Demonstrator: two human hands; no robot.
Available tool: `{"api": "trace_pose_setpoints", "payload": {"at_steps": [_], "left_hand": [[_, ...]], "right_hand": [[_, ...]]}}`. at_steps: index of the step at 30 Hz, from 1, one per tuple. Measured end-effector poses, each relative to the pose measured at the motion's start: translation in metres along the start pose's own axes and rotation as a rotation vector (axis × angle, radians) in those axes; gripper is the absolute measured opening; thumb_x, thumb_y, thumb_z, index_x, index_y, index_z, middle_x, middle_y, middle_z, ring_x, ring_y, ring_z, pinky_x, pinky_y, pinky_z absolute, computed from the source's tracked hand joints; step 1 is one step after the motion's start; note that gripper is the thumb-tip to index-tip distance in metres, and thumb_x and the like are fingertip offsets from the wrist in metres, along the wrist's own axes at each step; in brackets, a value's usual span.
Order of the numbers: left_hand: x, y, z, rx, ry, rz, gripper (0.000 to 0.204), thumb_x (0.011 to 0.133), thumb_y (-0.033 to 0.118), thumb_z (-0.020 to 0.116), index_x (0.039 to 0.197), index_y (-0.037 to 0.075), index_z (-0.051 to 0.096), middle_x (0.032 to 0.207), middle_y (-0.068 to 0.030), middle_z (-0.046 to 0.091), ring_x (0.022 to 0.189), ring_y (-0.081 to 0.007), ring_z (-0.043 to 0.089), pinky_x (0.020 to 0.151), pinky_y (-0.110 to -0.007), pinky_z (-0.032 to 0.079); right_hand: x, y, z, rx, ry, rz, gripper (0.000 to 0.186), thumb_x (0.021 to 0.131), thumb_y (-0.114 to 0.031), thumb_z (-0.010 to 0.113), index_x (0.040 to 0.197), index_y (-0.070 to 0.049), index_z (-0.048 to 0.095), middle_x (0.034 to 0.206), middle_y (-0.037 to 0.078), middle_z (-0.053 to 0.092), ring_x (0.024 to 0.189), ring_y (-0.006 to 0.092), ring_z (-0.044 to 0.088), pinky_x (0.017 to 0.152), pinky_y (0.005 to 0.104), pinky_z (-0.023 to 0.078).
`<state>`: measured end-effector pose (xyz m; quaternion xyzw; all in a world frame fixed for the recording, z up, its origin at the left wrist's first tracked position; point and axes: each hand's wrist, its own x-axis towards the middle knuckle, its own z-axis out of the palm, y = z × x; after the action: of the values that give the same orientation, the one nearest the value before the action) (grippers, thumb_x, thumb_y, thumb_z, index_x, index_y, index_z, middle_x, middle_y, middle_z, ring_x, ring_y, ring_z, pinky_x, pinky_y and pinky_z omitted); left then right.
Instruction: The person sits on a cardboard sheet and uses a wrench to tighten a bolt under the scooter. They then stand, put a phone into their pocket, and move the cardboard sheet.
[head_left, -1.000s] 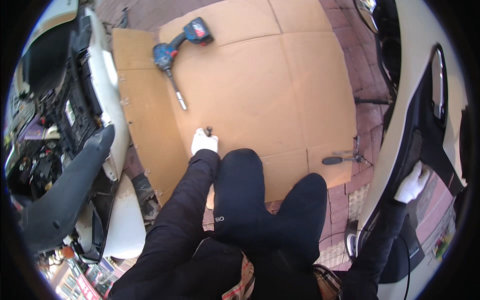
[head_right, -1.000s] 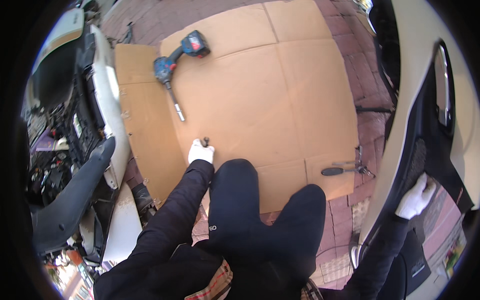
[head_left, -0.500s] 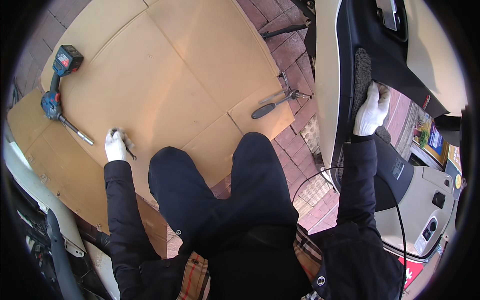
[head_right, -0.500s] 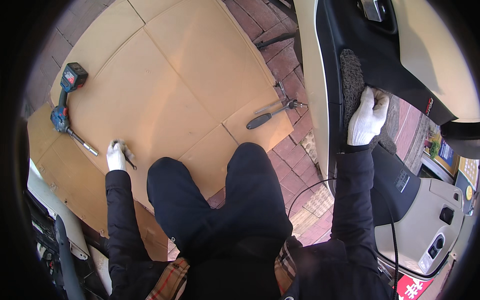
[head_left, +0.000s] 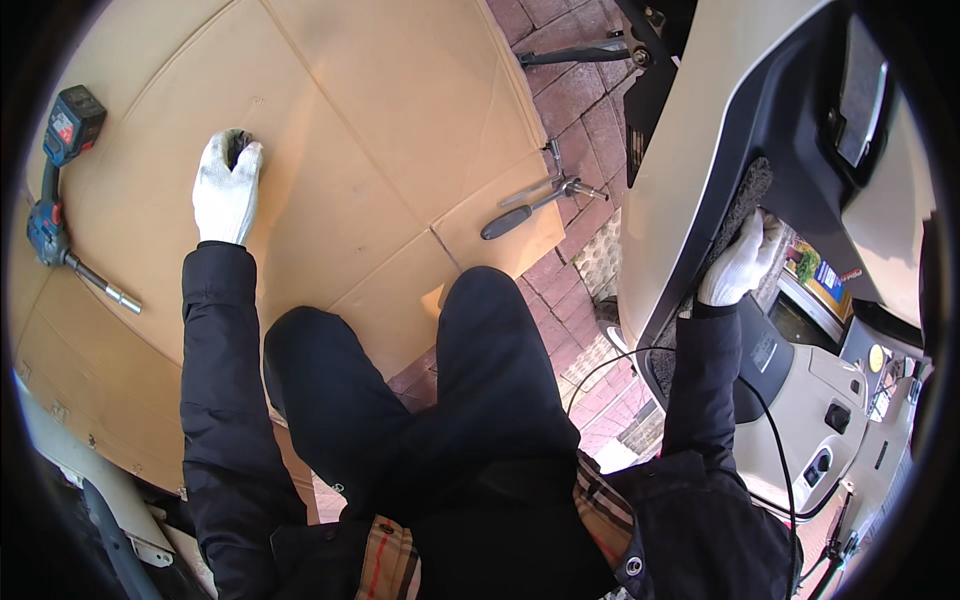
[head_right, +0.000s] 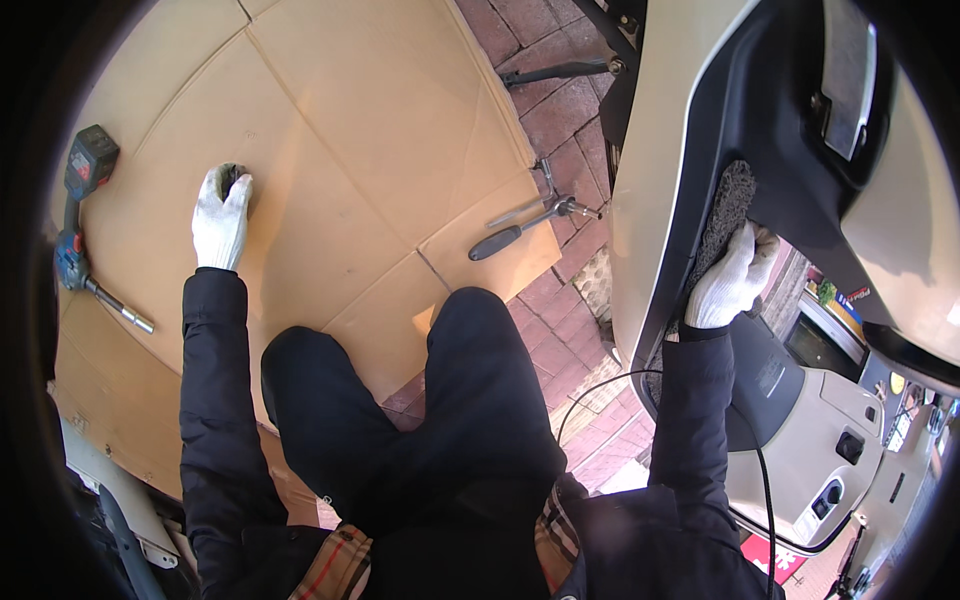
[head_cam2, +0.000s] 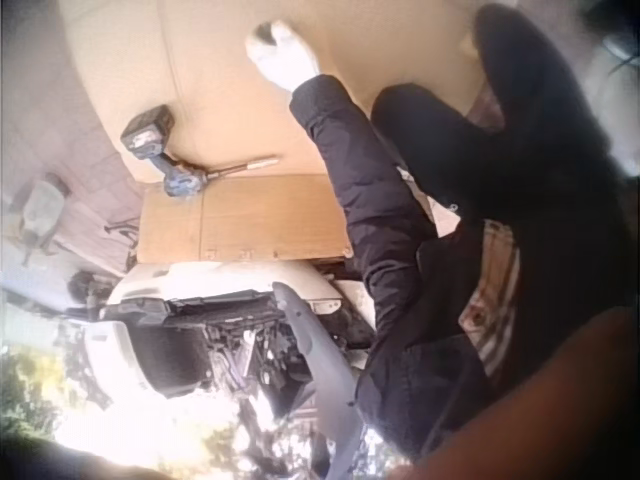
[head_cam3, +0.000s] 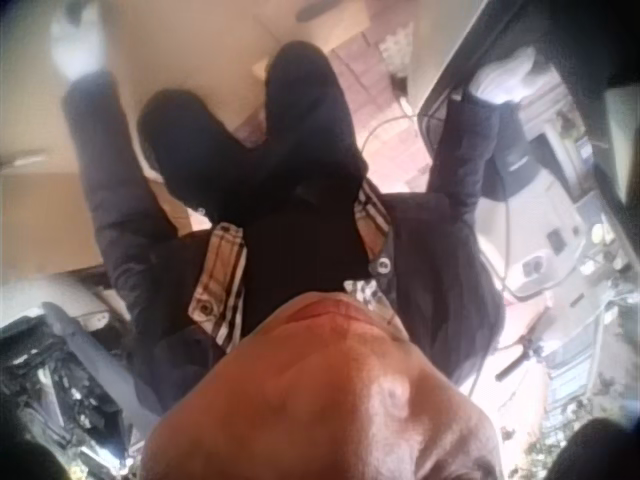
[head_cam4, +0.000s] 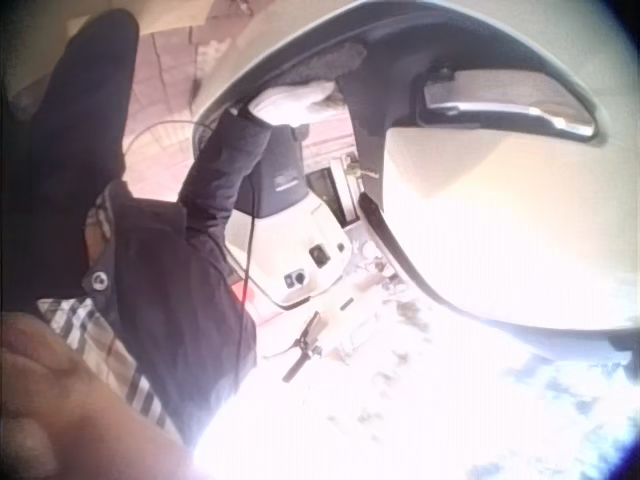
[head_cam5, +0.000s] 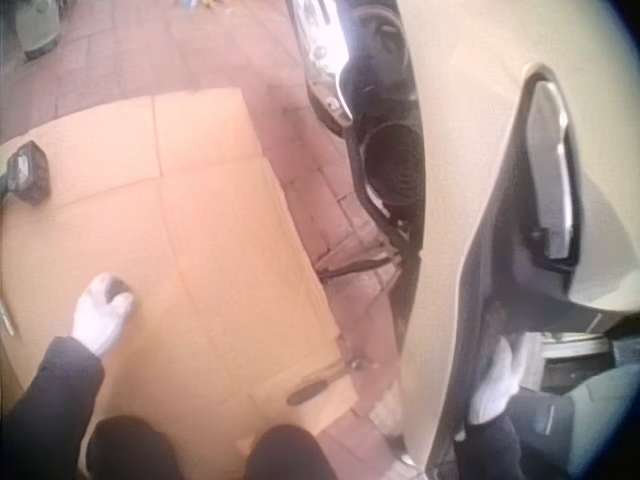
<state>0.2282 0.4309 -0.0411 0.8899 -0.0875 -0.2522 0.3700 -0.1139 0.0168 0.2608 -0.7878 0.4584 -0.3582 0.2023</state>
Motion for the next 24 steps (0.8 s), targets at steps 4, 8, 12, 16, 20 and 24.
{"api": "trace_pose_setpoints", "payload": {"at_steps": [4, 8, 12, 16, 20, 24], "left_hand": [[0.003, 0.008, 0.004, 0.089, 0.051, -0.014, 0.035, 0.101, 0.033, 0.077, 0.12, 0.004, 0.076, 0.11, -0.0131, 0.081, 0.102, -0.0287, 0.079, 0.094, -0.039, 0.06], [0.03, 0.018, 0.009, 0.128, 0.145, 0.035, 0.038, 0.101, 0.04, 0.08, 0.119, 0.006, 0.077, 0.11, -0.0103, 0.081, 0.102, -0.0276, 0.078, 0.094, -0.039, 0.06], [0.072, 0.029, 0.027, 0.139, 0.264, 0.167, 0.041, 0.103, 0.047, 0.077, 0.118, 0.009, 0.078, 0.109, -0.0052, 0.08, 0.098, -0.0247, 0.077, 0.092, -0.036, 0.06], [0.085, 0.03, 0.039, 0.176, 0.304, 0.307, 0.033, 0.098, 0.037, 0.084, 0.111, 0.008, 0.079, 0.104, -0.0037, 0.079, 0.091, -0.0214, 0.077, 0.086, -0.034, 0.061], [0.084, 0.024, 0.041, 0.116, 0.313, 0.411, 0.026, 0.097, 0.025, 0.087, 0.112, 0.005, 0.079, 0.105, -0.0083, 0.079, 0.09, -0.0244, 0.077, 0.084, -0.034, 0.062], [0.085, 0.02, 0.042, 0.077, 0.31, 0.416, 0.026, 0.097, 0.021, 0.088, 0.114, 0.003, 0.079, 0.103, -0.0073, 0.079, 0.087, -0.0204, 0.077, 0.078, -0.031, 0.062]], "right_hand": [[0.002, 0.005, -0.008, 0.022, -0.019, 0.029, 0.006, 0.11, -0.007, 0.059, 0.115, -0.004, 0.061, 0.11, 0.0, 0.055, 0.104, 0.0095, 0.049, 0.102, 0.0276, 0.042], [0.004, -0.002, -0.012, -0.129, 0.012, 0.117, 0.014, 0.111, -0.017, 0.057, 0.117, -0.006, 0.063, 0.11, 0.001, 0.061, 0.101, 0.0122, 0.056, 0.098, 0.029, 0.047], [0.007, -0.014, -0.016, -0.378, -0.076, 0.178, 0.037, 0.111, -0.017, 0.047, 0.141, -0.002, 0.063, 0.133, 0.012, 0.071, 0.12, 0.0218, 0.07, 0.103, 0.0367, 0.059], [0.01, -0.012, -0.025, -0.108, -0.021, 0.293, 0.044, 0.117, -0.029, 0.044, 0.149, -0.003, 0.059, 0.14, 0.015, 0.069, 0.124, 0.0253, 0.069, 0.105, 0.0382, 0.059], [0.004, 0.001, -0.054, -0.017, -0.054, 0.383, 0.054, 0.12, -0.042, 0.044, 0.159, -0.006, 0.052, 0.152, 0.013, 0.063, 0.131, 0.0273, 0.066, 0.11, 0.0412, 0.057], [-0.007, 0.009, -0.088, 0.061, -0.043, 0.515, 0.057, 0.12, -0.047, 0.044, 0.162, -0.009, 0.05, 0.157, 0.011, 0.06, 0.139, 0.03, 0.059, 0.117, 0.0459, 0.052]]}}
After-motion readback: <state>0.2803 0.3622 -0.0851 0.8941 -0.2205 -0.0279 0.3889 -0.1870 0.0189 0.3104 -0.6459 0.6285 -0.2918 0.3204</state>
